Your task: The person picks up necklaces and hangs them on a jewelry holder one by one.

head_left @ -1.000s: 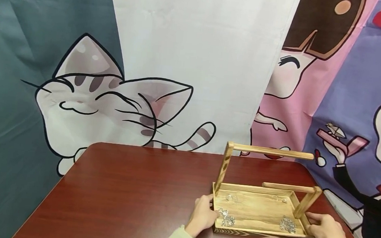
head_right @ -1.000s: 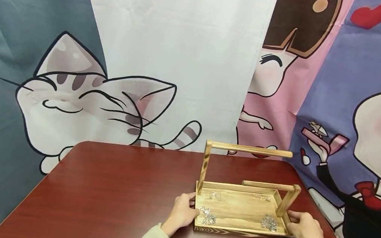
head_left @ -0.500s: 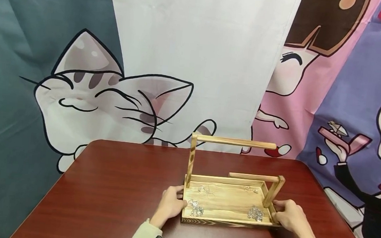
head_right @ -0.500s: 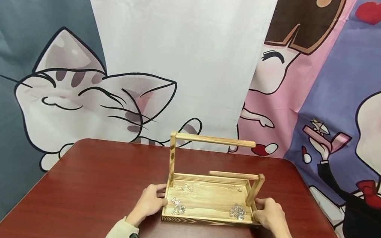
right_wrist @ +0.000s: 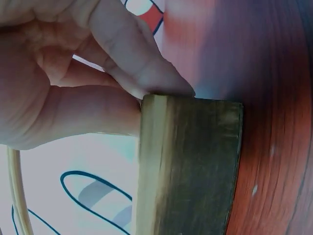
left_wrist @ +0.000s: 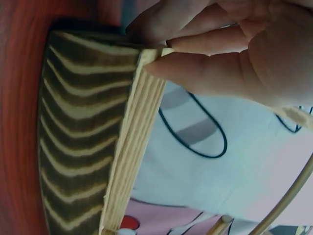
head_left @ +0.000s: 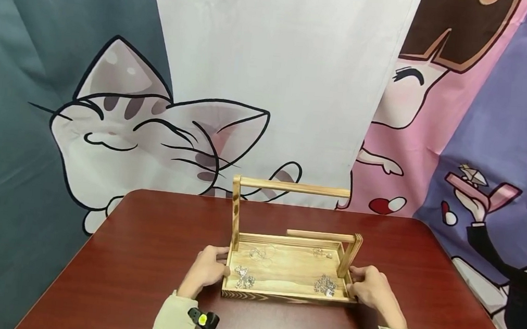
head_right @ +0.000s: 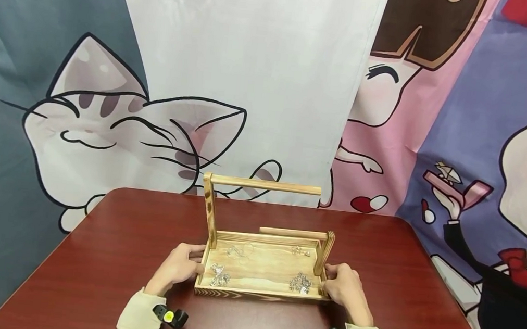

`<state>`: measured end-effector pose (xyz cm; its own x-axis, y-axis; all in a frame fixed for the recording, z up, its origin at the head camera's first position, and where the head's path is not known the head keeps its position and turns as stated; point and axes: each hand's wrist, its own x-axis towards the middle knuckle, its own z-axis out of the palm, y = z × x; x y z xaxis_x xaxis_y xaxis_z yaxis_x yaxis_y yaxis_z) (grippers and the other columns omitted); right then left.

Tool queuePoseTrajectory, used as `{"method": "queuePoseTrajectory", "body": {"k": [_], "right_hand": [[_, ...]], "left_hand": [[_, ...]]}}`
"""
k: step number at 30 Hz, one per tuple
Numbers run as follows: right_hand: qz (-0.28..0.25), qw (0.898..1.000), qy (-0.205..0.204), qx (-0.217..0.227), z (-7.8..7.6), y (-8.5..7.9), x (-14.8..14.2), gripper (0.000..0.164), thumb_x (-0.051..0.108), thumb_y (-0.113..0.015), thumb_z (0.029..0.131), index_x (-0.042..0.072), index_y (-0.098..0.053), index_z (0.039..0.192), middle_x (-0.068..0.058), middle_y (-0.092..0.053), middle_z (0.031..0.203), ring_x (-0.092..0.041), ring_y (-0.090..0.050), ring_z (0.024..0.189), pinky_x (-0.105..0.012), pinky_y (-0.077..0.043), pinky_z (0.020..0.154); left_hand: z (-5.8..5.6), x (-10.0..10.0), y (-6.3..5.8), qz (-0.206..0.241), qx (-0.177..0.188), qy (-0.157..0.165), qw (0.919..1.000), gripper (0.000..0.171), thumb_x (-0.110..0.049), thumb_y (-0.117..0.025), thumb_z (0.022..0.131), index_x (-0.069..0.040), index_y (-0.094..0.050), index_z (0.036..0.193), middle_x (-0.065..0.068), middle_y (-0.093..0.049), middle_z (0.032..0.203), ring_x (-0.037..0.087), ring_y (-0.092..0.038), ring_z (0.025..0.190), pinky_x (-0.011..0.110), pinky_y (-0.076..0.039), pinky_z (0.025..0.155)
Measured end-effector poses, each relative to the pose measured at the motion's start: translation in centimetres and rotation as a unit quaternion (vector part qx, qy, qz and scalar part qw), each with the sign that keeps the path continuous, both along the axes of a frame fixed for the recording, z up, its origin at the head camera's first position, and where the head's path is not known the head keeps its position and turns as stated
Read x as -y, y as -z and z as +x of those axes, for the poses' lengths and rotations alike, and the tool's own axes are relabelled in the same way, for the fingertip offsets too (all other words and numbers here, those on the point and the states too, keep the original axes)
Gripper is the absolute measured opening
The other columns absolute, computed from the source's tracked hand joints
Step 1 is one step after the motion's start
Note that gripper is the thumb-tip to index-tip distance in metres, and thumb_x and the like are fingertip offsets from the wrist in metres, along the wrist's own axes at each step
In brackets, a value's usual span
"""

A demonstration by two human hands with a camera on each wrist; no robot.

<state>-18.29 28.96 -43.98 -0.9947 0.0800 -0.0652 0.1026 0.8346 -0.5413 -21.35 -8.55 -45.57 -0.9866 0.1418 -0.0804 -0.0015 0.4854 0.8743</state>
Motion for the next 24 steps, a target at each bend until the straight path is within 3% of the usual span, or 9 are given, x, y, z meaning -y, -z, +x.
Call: {"method": "queuePoseTrajectory", "body": {"k": [4, 9, 12, 19, 24], "right_hand": [[-0.023, 1.000, -0.006, -0.007, -0.1, 0.2, 0.5, 0.047, 0.010, -0.072, 0.067, -0.002, -0.065, 0.112, -0.009, -0.068, 0.085, -0.018, -0.058, 0.076, -0.034, -0.047, 0.064], [-0.126, 0.992, 0.005, 0.018, 0.1, 0.5, 0.4, 0.049, 0.003, -0.072, 0.068, -0.007, -0.061, 0.115, -0.007, -0.065, 0.078, -0.015, -0.060, 0.061, -0.031, -0.051, 0.053], [-0.154, 0.988, 0.001, 0.023, 0.0, 0.5, 0.2, 0.049, 0.002, -0.071, 0.069, -0.009, -0.059, 0.116, -0.008, -0.064, 0.076, -0.016, -0.061, 0.057, -0.032, -0.052, 0.052], [-0.115, 0.993, -0.020, 0.016, -0.5, 0.1, 0.2, 0.046, 0.005, -0.070, 0.072, -0.007, -0.060, 0.115, -0.007, -0.064, 0.077, -0.016, -0.060, 0.056, -0.028, -0.050, 0.051], [-0.063, 0.997, -0.044, 0.016, -0.2, -0.4, 0.7, 0.042, 0.007, -0.069, 0.074, -0.010, -0.060, 0.112, -0.013, -0.068, 0.087, -0.021, -0.063, 0.076, -0.034, -0.051, 0.065]], "left_hand": [[-0.2, 0.9, -0.2, 0.047, 0.029, -0.003, 0.9985, 0.066, 0.011, -0.060, 0.060, 0.008, -0.052, 0.125, 0.023, -0.061, 0.112, 0.030, -0.061, 0.099, 0.029, -0.049, 0.054], [-0.4, 1.4, -0.2, 0.076, 0.050, 0.007, 0.9958, 0.066, 0.012, -0.060, 0.060, 0.008, -0.051, 0.126, 0.025, -0.060, 0.113, 0.029, -0.061, 0.098, 0.029, -0.049, 0.051], [-0.6, 1.4, -0.1, 0.080, 0.054, 0.008, 0.9953, 0.066, 0.011, -0.061, 0.060, 0.007, -0.051, 0.126, 0.024, -0.061, 0.112, 0.028, -0.061, 0.098, 0.029, -0.049, 0.051], [-1.0, 1.7, -0.5, 0.081, 0.062, 0.006, 0.9948, 0.065, 0.011, -0.061, 0.062, 0.004, -0.052, 0.126, 0.023, -0.062, 0.111, 0.029, -0.061, 0.099, 0.032, -0.050, 0.053], [-0.9, 1.6, -0.5, 0.076, 0.070, 0.007, 0.9946, 0.064, 0.011, -0.062, 0.064, 0.004, -0.052, 0.127, 0.023, -0.063, 0.109, 0.026, -0.063, 0.091, 0.031, -0.050, 0.052]]}}
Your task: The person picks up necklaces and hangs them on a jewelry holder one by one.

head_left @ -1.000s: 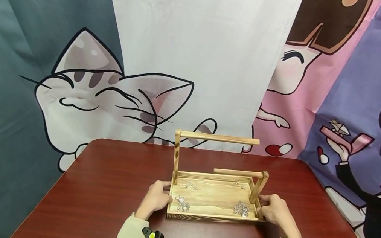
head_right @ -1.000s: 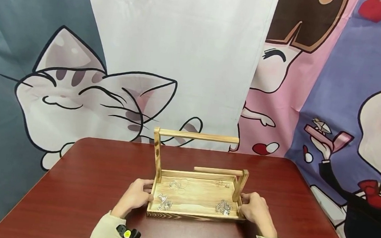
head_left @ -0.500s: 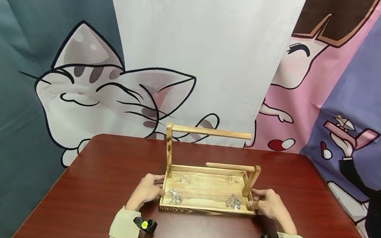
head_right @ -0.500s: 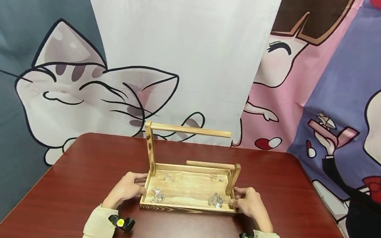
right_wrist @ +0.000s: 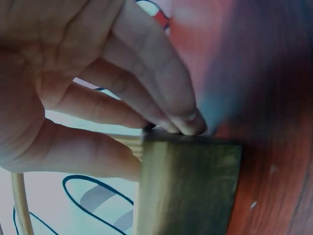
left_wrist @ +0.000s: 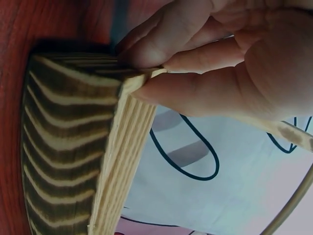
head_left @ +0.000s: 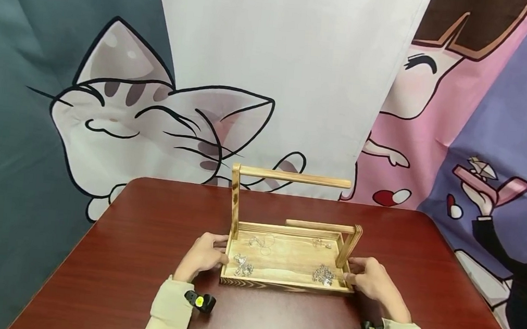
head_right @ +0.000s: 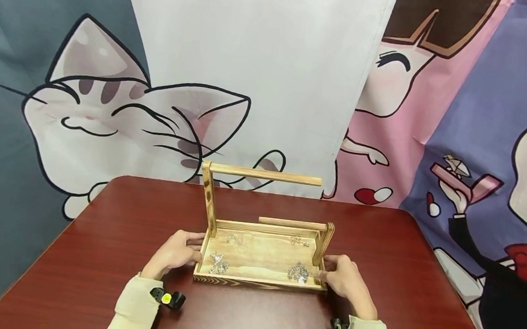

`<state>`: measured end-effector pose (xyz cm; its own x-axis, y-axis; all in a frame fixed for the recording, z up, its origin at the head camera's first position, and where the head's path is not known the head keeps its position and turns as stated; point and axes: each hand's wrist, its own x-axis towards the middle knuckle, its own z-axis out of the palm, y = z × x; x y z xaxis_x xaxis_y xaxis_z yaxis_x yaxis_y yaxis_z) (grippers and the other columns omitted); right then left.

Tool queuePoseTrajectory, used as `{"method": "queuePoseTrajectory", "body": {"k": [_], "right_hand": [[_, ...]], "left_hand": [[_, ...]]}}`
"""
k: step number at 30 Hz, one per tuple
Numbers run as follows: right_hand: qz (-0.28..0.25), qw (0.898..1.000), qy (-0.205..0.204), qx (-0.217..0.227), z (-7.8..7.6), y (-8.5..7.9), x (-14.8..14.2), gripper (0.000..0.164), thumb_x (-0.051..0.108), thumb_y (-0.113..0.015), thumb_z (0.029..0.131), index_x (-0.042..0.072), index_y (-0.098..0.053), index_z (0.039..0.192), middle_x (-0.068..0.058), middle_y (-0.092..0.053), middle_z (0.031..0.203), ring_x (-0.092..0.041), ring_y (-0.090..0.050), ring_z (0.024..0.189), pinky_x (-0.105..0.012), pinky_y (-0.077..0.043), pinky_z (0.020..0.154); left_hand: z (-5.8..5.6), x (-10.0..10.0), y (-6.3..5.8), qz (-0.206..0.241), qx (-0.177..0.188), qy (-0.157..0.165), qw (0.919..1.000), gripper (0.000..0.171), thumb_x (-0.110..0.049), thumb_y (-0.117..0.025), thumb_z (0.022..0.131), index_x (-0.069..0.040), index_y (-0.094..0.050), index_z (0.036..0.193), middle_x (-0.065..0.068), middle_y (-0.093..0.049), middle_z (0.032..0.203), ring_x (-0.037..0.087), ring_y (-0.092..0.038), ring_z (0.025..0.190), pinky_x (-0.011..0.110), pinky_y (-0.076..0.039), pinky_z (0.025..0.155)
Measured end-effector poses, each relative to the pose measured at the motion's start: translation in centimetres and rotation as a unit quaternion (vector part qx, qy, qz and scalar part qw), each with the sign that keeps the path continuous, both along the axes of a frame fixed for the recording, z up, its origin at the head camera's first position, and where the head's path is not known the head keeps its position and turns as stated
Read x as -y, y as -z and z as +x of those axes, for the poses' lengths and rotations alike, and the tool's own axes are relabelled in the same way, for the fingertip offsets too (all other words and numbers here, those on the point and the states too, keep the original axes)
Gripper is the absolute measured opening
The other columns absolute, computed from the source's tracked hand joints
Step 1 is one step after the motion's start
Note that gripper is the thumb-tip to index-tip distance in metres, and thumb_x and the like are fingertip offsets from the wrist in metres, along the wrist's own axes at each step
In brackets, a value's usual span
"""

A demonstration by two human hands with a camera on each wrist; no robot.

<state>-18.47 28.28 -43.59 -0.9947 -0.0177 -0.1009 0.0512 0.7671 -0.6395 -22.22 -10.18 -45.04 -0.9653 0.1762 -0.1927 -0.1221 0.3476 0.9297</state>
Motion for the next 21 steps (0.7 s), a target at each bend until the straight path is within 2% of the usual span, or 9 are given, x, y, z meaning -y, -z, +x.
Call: {"method": "queuePoseTrajectory", "body": {"k": [3, 5, 8, 12, 16, 19, 21], "right_hand": [[0.050, 0.998, -0.004, -0.027, 0.4, -0.8, 0.4, 0.038, 0.011, -0.069, 0.075, -0.008, -0.063, 0.107, -0.015, -0.068, 0.090, -0.026, -0.063, 0.086, -0.041, -0.049, 0.074], [0.063, 0.997, 0.001, -0.037, 0.8, -1.3, 0.9, 0.034, 0.012, -0.067, 0.075, -0.006, -0.064, 0.104, -0.016, -0.068, 0.092, -0.030, -0.062, 0.089, -0.045, -0.047, 0.077], [0.077, 0.997, 0.018, -0.026, 1.4, -1.5, 1.6, 0.030, 0.014, -0.067, 0.075, -0.002, -0.066, 0.101, -0.014, -0.067, 0.091, -0.030, -0.060, 0.087, -0.048, -0.046, 0.072], [0.098, 0.994, 0.053, 0.007, 1.7, -1.5, 2.2, 0.026, 0.018, -0.066, 0.076, 0.004, -0.065, 0.098, -0.010, -0.064, 0.088, -0.028, -0.057, 0.081, -0.047, -0.044, 0.061], [0.122, 0.990, 0.073, 0.005, 1.8, -2.0, 2.6, 0.026, 0.021, -0.064, 0.077, 0.007, -0.063, 0.099, -0.013, -0.063, 0.092, -0.030, -0.058, 0.081, -0.049, -0.042, 0.057], [0.141, 0.988, 0.066, -0.009, 1.9, -2.6, 3.3, 0.022, 0.025, -0.064, 0.077, 0.010, -0.063, 0.094, -0.010, -0.063, 0.086, -0.028, -0.059, 0.077, -0.048, -0.041, 0.054], [0.140, 0.989, 0.036, -0.026, 1.8, -2.9, 4.3, 0.018, 0.026, -0.066, 0.078, 0.013, -0.064, 0.091, -0.004, -0.062, 0.077, -0.022, -0.057, 0.071, -0.043, -0.041, 0.052]], "left_hand": [[0.0, -0.2, 0.1, 0.005, 0.004, 0.003, 1.0000, 0.065, 0.012, -0.061, 0.065, 0.004, -0.051, 0.128, 0.023, -0.062, 0.110, 0.023, -0.063, 0.086, 0.030, -0.049, 0.052], [0.1, -0.3, 0.2, 0.003, 0.004, 0.002, 1.0000, 0.065, 0.012, -0.061, 0.065, 0.004, -0.051, 0.128, 0.023, -0.062, 0.110, 0.020, -0.063, 0.080, 0.030, -0.047, 0.050], [0.3, -0.2, 0.4, -0.003, 0.004, 0.003, 1.0000, 0.065, 0.012, -0.061, 0.063, 0.005, -0.051, 0.127, 0.023, -0.063, 0.109, 0.018, -0.062, 0.075, 0.030, -0.046, 0.049], [0.5, -0.3, 0.5, -0.016, -0.009, 0.012, 0.9998, 0.066, 0.012, -0.060, 0.061, 0.006, -0.051, 0.126, 0.022, -0.063, 0.108, 0.020, -0.063, 0.080, 0.028, -0.047, 0.050], [0.4, -0.5, 0.3, -0.029, -0.027, 0.018, 0.9991, 0.065, 0.011, -0.059, 0.061, 0.005, -0.052, 0.126, 0.022, -0.064, 0.106, 0.019, -0.063, 0.076, 0.026, -0.045, 0.048], [0.3, -0.5, 0.1, -0.038, -0.029, 0.016, 0.9987, 0.065, 0.011, -0.060, 0.062, 0.005, -0.052, 0.127, 0.021, -0.065, 0.105, 0.016, -0.061, 0.068, 0.026, -0.044, 0.047], [0.4, -0.4, 0.0, -0.040, -0.026, 0.012, 0.9988, 0.066, 0.010, -0.060, 0.062, 0.004, -0.052, 0.127, 0.021, -0.065, 0.106, 0.015, -0.061, 0.067, 0.026, -0.045, 0.048]]}}
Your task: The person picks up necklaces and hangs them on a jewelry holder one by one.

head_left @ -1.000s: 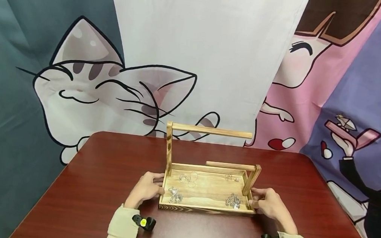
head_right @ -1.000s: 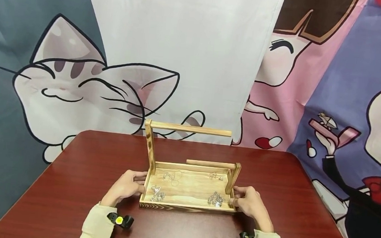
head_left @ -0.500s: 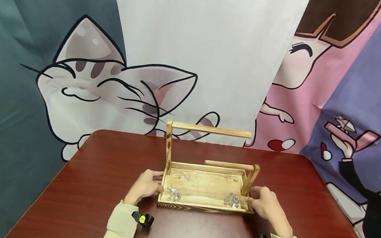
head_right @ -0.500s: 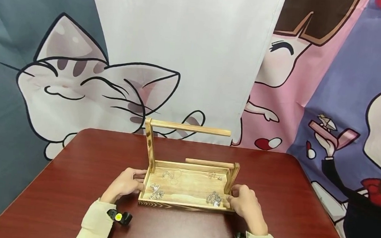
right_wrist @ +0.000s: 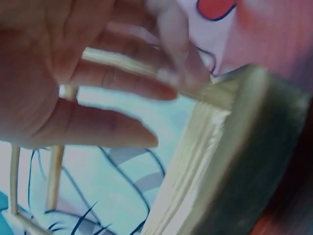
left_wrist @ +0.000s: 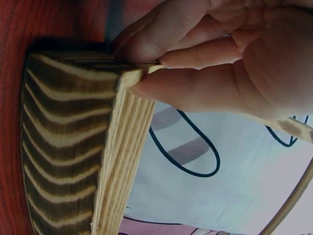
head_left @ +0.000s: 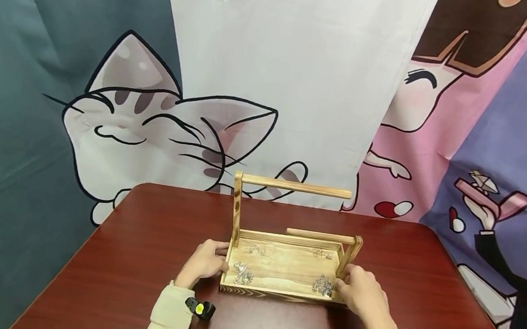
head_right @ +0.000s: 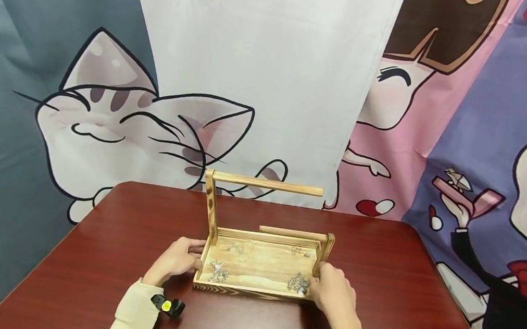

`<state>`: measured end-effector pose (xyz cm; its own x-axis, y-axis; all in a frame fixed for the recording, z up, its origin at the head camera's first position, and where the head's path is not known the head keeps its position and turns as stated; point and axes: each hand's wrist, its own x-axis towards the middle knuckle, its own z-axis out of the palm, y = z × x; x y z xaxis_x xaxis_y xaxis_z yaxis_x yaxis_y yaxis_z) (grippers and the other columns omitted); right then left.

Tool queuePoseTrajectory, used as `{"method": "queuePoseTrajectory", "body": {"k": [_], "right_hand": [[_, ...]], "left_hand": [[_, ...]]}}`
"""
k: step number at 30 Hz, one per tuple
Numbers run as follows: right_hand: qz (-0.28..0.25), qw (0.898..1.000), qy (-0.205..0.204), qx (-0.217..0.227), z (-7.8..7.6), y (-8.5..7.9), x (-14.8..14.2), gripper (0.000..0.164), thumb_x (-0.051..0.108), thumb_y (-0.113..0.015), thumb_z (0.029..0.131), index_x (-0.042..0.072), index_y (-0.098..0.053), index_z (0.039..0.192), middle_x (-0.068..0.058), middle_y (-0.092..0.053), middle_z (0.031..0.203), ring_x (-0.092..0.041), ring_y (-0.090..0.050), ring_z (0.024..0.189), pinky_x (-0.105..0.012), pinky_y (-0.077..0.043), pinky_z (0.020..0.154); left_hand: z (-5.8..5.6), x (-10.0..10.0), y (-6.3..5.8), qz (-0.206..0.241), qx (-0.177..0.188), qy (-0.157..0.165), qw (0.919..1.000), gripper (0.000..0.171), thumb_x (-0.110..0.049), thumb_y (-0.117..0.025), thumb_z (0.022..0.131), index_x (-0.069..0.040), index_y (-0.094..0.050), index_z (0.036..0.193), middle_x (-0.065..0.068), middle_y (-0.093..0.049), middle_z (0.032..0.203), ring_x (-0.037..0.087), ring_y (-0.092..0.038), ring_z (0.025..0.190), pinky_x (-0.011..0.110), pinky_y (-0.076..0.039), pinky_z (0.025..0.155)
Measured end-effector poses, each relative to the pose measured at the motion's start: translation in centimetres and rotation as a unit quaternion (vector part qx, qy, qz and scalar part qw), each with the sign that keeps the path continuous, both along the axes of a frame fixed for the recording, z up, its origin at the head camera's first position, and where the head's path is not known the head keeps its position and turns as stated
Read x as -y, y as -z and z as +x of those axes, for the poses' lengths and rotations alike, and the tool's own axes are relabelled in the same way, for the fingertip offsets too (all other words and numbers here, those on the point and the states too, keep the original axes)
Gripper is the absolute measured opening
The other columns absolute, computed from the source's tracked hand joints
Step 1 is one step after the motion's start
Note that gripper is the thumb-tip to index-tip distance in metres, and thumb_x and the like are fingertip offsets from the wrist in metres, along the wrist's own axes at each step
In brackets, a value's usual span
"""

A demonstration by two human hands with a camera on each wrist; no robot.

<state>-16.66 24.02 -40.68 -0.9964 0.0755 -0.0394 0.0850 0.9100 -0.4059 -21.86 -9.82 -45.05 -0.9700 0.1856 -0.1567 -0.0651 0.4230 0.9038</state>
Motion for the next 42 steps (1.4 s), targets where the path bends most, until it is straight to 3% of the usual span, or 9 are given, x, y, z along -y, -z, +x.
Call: {"method": "queuePoseTrajectory", "body": {"k": [3, 7, 10, 14, 24, 29, 36, 42], "right_hand": [[-0.018, 0.997, -0.072, -0.034, -0.6, 0.0, 1.8, 0.015, 0.024, -0.068, 0.078, 0.014, -0.066, 0.089, 0.005, -0.060, 0.070, -0.013, -0.054, 0.065, -0.035, -0.042, 0.054], [-0.065, 0.981, -0.166, -0.078, -2.3, 0.7, 4.0, 0.012, 0.009, -0.066, 0.077, 0.010, -0.067, 0.089, 0.004, -0.063, 0.073, -0.007, -0.055, 0.067, -0.026, -0.045, 0.059], [-0.090, 0.970, -0.211, -0.085, -3.5, 1.3, 5.4, 0.015, 0.001, -0.063, 0.076, 0.006, -0.067, 0.090, -0.003, -0.066, 0.081, -0.011, -0.059, 0.072, -0.026, -0.047, 0.064], [-0.095, 0.962, -0.245, -0.068, -4.7, 1.5, 7.1, 0.017, 0.001, -0.061, 0.078, 0.002, -0.068, 0.094, -0.008, -0.067, 0.085, -0.015, -0.060, 0.075, -0.029, -0.049, 0.067], [-0.055, 0.959, -0.276, -0.024, -7.2, 2.3, 10.2, 0.021, 0.003, -0.061, 0.078, 0.005, -0.067, 0.098, -0.006, -0.067, 0.088, -0.017, -0.061, 0.079, -0.033, -0.049, 0.071], [-0.043, 0.959, -0.281, -0.004, -8.1, 2.7, 11.1, 0.018, 0.003, -0.060, 0.080, 0.005, -0.066, 0.097, -0.006, -0.068, 0.088, -0.020, -0.062, 0.083, -0.035, -0.050, 0.074], [-0.031, 0.963, -0.267, 0.028, -8.5, 2.4, 12.1, 0.024, -0.002, -0.056, 0.075, 0.007, -0.066, 0.095, -0.003, -0.066, 0.088, -0.015, -0.057, 0.081, -0.031, -0.049, 0.074], [0.000, 0.968, -0.249, 0.024, -8.4, 1.9, 12.9, 0.011, 0.002, -0.060, 0.075, 0.009, -0.064, 0.082, -0.004, -0.055, 0.083, -0.016, -0.049, 0.077, -0.031, -0.046, 0.064]], "left_hand": [[0.1, 0.3, 0.0, 0.007, 0.006, -0.009, 0.9999, 0.065, 0.010, -0.061, 0.062, 0.004, -0.053, 0.126, 0.021, -0.064, 0.108, 0.015, -0.061, 0.067, 0.028, -0.047, 0.049], [0.1, 0.4, -0.1, 0.011, 0.008, -0.013, 0.9998, 0.064, 0.010, -0.061, 0.063, 0.004, -0.053, 0.126, 0.021, -0.063, 0.109, 0.015, -0.061, 0.067, 0.027, -0.047, 0.049], [0.1, 0.3, -0.1, -0.002, -0.002, -0.010, 0.9999, 0.065, 0.009, -0.061, 0.061, 0.004, -0.053, 0.125, 0.021, -0.064, 0.107, 0.015, -0.061, 0.068, 0.026, -0.046, 0.049], [0.1, 0.1, -0.1, -0.015, -0.010, -0.008, 0.9998, 0.065, 0.009, -0.061, 0.060, 0.004, -0.053, 0.125, 0.020, -0.065, 0.107, 0.014, -0.061, 0.067, 0.025, -0.045, 0.048], [0.2, 0.1, 0.2, -0.011, -0.011, -0.014, 0.9998, 0.065, 0.009, -0.061, 0.060, 0.003, -0.055, 0.124, 0.019, -0.065, 0.106, 0.015, -0.061, 0.072, 0.026, -0.046, 0.051], [0.2, -0.1, 0.2, -0.022, -0.030, -0.020, 0.9991, 0.064, 0.008, -0.061, 0.058, 0.004, -0.057, 0.122, 0.019, -0.066, 0.104, 0.015, -0.062, 0.076, 0.025, -0.047, 0.053], [0.3, -0.1, 0.1, -0.025, -0.033, -0.023, 0.9989, 0.064, 0.007, -0.062, 0.058, 0.003, -0.057, 0.122, 0.020, -0.065, 0.105, 0.014, -0.063, 0.075, 0.027, -0.049, 0.054], [0.5, 0.0, 0.0, -0.026, -0.028, -0.013, 0.9992, 0.065, 0.007, -0.062, 0.060, 0.004, -0.055, 0.124, 0.020, -0.064, 0.108, 0.019, -0.064, 0.082, 0.026, -0.049, 0.056]]}}
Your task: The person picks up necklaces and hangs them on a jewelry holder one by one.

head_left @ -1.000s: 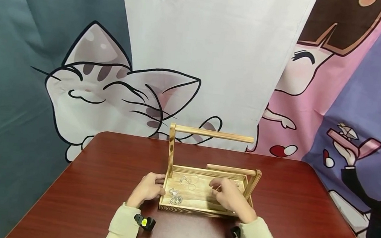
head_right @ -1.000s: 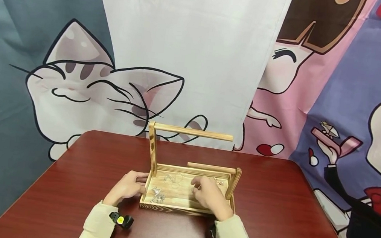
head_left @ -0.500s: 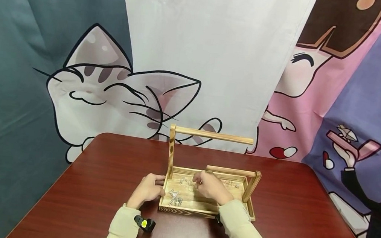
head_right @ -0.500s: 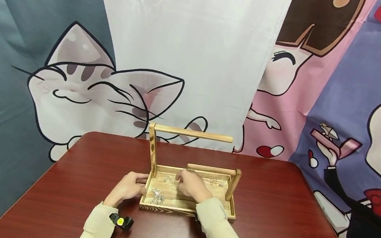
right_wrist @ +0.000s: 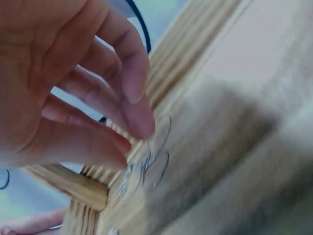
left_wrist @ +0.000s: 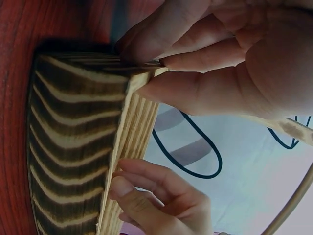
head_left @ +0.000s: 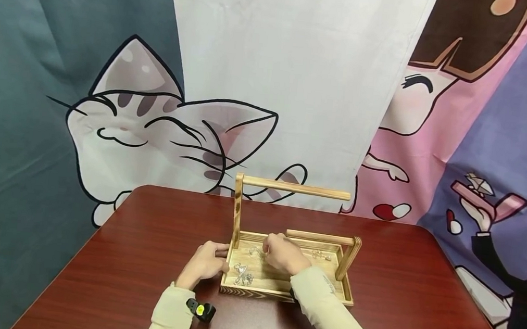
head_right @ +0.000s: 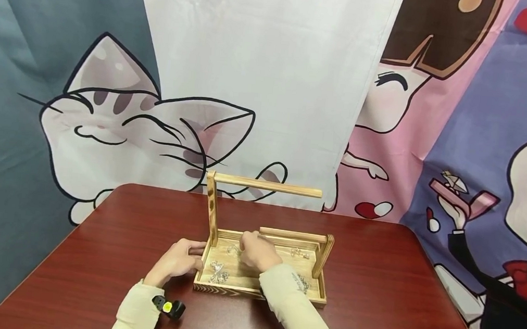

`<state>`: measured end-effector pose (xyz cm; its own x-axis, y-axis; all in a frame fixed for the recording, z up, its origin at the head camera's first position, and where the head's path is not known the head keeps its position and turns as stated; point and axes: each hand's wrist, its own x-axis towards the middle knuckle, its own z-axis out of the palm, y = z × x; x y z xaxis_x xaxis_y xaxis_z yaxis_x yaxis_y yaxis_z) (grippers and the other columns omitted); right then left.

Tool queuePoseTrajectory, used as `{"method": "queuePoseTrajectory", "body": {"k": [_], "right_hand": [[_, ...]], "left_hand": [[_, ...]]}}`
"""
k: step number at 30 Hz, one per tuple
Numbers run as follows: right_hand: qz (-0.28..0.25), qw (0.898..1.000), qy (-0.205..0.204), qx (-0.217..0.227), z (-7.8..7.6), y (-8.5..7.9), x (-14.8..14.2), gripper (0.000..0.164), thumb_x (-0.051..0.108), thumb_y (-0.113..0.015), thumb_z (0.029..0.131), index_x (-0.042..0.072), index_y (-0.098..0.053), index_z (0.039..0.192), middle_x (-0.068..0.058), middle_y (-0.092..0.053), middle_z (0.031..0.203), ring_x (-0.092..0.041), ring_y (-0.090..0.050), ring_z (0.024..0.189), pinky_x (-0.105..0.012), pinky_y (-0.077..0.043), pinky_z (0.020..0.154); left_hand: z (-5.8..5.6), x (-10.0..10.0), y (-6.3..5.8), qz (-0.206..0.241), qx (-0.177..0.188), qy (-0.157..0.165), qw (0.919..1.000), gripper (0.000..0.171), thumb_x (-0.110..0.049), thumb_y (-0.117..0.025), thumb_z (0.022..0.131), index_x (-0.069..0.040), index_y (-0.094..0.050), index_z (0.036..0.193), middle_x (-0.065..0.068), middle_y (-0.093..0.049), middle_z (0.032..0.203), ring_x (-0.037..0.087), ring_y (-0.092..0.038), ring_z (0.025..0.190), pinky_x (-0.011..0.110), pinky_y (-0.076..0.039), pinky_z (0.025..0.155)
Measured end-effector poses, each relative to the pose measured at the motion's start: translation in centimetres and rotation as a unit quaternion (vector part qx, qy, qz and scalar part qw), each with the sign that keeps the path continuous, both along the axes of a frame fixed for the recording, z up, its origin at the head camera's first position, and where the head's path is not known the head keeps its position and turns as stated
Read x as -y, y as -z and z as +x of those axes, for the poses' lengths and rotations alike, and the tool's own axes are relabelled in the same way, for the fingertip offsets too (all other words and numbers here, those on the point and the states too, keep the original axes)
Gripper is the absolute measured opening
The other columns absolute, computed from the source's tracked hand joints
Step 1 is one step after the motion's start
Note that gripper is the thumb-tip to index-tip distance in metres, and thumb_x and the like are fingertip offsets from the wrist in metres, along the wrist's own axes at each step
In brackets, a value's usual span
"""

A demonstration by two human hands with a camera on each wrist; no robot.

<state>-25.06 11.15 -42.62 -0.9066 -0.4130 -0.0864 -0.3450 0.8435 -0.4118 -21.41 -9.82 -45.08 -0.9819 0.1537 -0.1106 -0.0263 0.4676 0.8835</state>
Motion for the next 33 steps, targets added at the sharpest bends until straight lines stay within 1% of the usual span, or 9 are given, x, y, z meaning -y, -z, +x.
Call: {"method": "queuePoseTrajectory", "body": {"k": [4, 6, 8, 13, 18, 21, 27, 30, 33], "right_hand": [[0.032, 0.999, -0.003, -0.012, -0.5, 0.0, 0.7, 0.021, -0.006, -0.054, 0.064, 0.013, -0.048, 0.057, -0.002, -0.043, 0.068, -0.013, -0.038, 0.063, -0.025, -0.036, 0.049], [0.058, 0.998, -0.007, -0.018, -0.8, 0.1, 1.0, 0.027, -0.007, -0.050, 0.061, 0.016, -0.038, 0.052, -0.001, -0.038, 0.060, -0.013, -0.034, 0.056, -0.024, -0.032, 0.044], [0.079, 0.997, -0.009, -0.018, -0.9, 0.3, 1.2, 0.031, -0.006, -0.053, 0.063, 0.017, -0.035, 0.051, 0.001, -0.037, 0.056, -0.011, -0.034, 0.051, -0.024, -0.033, 0.042], [0.091, 0.996, -0.020, 0.007, -1.1, 0.9, 1.3, 0.033, -0.004, -0.059, 0.067, 0.017, -0.041, 0.050, 0.001, -0.046, 0.054, -0.010, -0.042, 0.050, -0.026, -0.039, 0.042], [0.080, 0.996, -0.038, 0.018, -1.2, 1.1, 1.4, 0.035, -0.009, -0.058, 0.066, 0.016, -0.041, 0.050, 0.002, -0.046, 0.054, -0.010, -0.041, 0.051, -0.024, -0.040, 0.044], [0.089, 0.995, -0.039, 0.032, -1.1, 1.2, 1.6, 0.030, -0.010, -0.057, 0.067, 0.015, -0.044, 0.056, 0.001, -0.048, 0.058, -0.012, -0.044, 0.055, -0.024, -0.042, 0.049], [0.142, 0.987, -0.059, 0.046, -1.3, 1.3, 1.7, 0.017, -0.004, -0.058, 0.069, 0.013, -0.056, 0.071, 0.001, -0.056, 0.068, -0.013, -0.053, 0.064, -0.026, -0.048, 0.061], [0.151, 0.985, -0.070, 0.048, -1.5, 1.1, 1.5, 0.015, -0.002, -0.058, 0.070, 0.013, -0.056, 0.068, 0.001, -0.055, 0.066, -0.013, -0.051, 0.062, -0.027, -0.048, 0.062], [0.132, 0.987, -0.069, 0.060, -1.7, 1.0, 1.4, 0.022, -0.004, -0.055, 0.071, 0.014, -0.049, 0.060, 0.002, -0.047, 0.060, -0.013, -0.045, 0.058, -0.026, -0.044, 0.057]], "left_hand": [[0.0, 0.1, 0.0, 0.002, -0.010, 0.003, 0.9999, 0.064, 0.007, -0.061, 0.059, 0.005, -0.055, 0.123, 0.021, -0.064, 0.107, 0.021, -0.064, 0.084, 0.026, -0.050, 0.058], [0.0, 0.1, 0.1, -0.005, -0.011, 0.002, 0.9999, 0.065, 0.007, -0.062, 0.059, 0.004, -0.056, 0.123, 0.020, -0.065, 0.107, 0.021, -0.064, 0.086, 0.026, -0.049, 0.059], [0.0, 0.1, 0.2, -0.012, -0.012, 0.002, 0.9999, 0.065, 0.006, -0.062, 0.059, 0.004, -0.055, 0.124, 0.019, -0.065, 0.107, 0.021, -0.064, 0.089, 0.027, -0.049, 0.062], [0.1, 0.1, 0.2, -0.035, -0.021, 0.009, 0.9991, 0.064, 0.004, -0.064, 0.059, 0.004, -0.056, 0.123, 0.018, -0.065, 0.107, 0.023, -0.062, 0.095, 0.029, -0.049, 0.070], [0.1, 0.1, 0.1, -0.038, -0.028, 0.009, 0.9988, 0.064, 0.005, -0.063, 0.058, 0.004, -0.056, 0.122, 0.018, -0.065, 0.107, 0.023, -0.063, 0.095, 0.029, -0.049, 0.070], [0.0, 0.1, 0.0, -0.047, -0.030, 0.012, 0.9984, 0.065, 0.004, -0.064, 0.058, 0.004, -0.056, 0.123, 0.017, -0.065, 0.107, 0.022, -0.062, 0.095, 0.029, -0.048, 0.071], [0.1, 0.1, -0.1, -0.058, -0.034, 0.015, 0.9976, 0.064, 0.003, -0.064, 0.059, 0.004, -0.056, 0.123, 0.017, -0.065, 0.107, 0.023, -0.062, 0.096, 0.030, -0.048, 0.073], [0.0, 0.0, -0.2, -0.054, -0.031, 0.014, 0.9980, 0.065, 0.004, -0.063, 0.059, 0.004, -0.056, 0.123, 0.017, -0.065, 0.107, 0.023, -0.062, 0.097, 0.029, -0.048, 0.072], [0.0, 0.1, -0.2, -0.049, -0.026, 0.015, 0.9984, 0.065, 0.005, -0.062, 0.059, 0.004, -0.056, 0.123, 0.018, -0.065, 0.106, 0.023, -0.062, 0.095, 0.027, -0.047, 0.067]]}}
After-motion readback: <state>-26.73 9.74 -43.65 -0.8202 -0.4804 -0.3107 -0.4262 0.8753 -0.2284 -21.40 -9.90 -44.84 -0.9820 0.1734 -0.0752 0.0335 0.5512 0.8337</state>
